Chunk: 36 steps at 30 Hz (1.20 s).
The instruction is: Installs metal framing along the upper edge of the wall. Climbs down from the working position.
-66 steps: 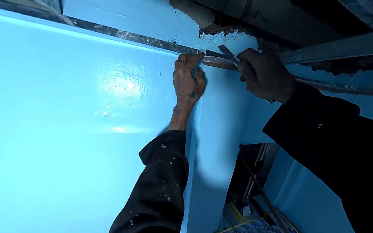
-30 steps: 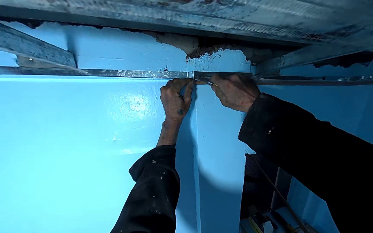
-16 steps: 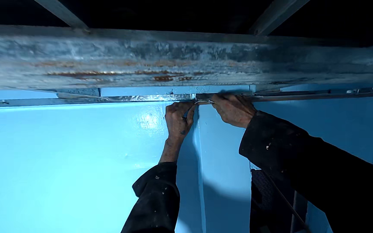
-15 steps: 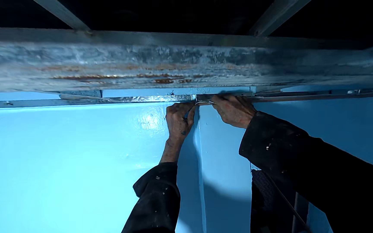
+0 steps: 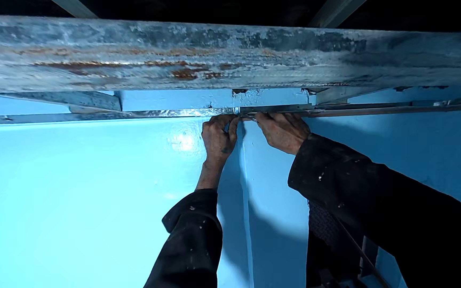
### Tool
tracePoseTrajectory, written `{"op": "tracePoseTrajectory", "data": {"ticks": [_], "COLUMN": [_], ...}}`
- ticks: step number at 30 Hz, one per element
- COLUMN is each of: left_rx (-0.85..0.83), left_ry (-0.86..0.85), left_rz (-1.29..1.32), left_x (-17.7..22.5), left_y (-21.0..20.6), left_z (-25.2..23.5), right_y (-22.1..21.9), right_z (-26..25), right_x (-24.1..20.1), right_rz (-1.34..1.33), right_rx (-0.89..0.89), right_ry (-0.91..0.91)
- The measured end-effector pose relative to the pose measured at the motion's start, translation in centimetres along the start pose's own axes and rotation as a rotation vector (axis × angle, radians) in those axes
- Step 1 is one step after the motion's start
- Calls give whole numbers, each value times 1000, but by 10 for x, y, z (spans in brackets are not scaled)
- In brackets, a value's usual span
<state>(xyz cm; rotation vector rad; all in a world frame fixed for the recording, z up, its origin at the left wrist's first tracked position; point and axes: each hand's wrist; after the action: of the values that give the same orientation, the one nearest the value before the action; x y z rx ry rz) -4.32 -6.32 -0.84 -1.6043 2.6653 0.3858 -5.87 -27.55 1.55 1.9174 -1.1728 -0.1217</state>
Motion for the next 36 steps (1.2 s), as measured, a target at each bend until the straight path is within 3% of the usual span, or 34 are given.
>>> {"op": "tracePoseTrajectory", "data": {"ticks": [36], "left_rx": [36], "left_ry": [-36], "left_rz": [-41], "left_x": [-4], "left_y": [-4], "left_z": [-6], "right_y": [9], "right_z": [-7], "right_x": [-2], "right_rz": [4], "right_rx": [-108], "right_ry": [-14]}}
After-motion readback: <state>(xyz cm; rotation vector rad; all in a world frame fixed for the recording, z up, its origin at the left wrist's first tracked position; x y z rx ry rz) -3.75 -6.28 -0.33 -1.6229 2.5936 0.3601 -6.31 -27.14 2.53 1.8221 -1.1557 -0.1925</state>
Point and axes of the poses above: each hand's wrist, its own z-axis away from the middle knuckle, its own y-axis out of the back of the hand, x = y × z, and after that the axes turned 15 degrees about -x, right-handed
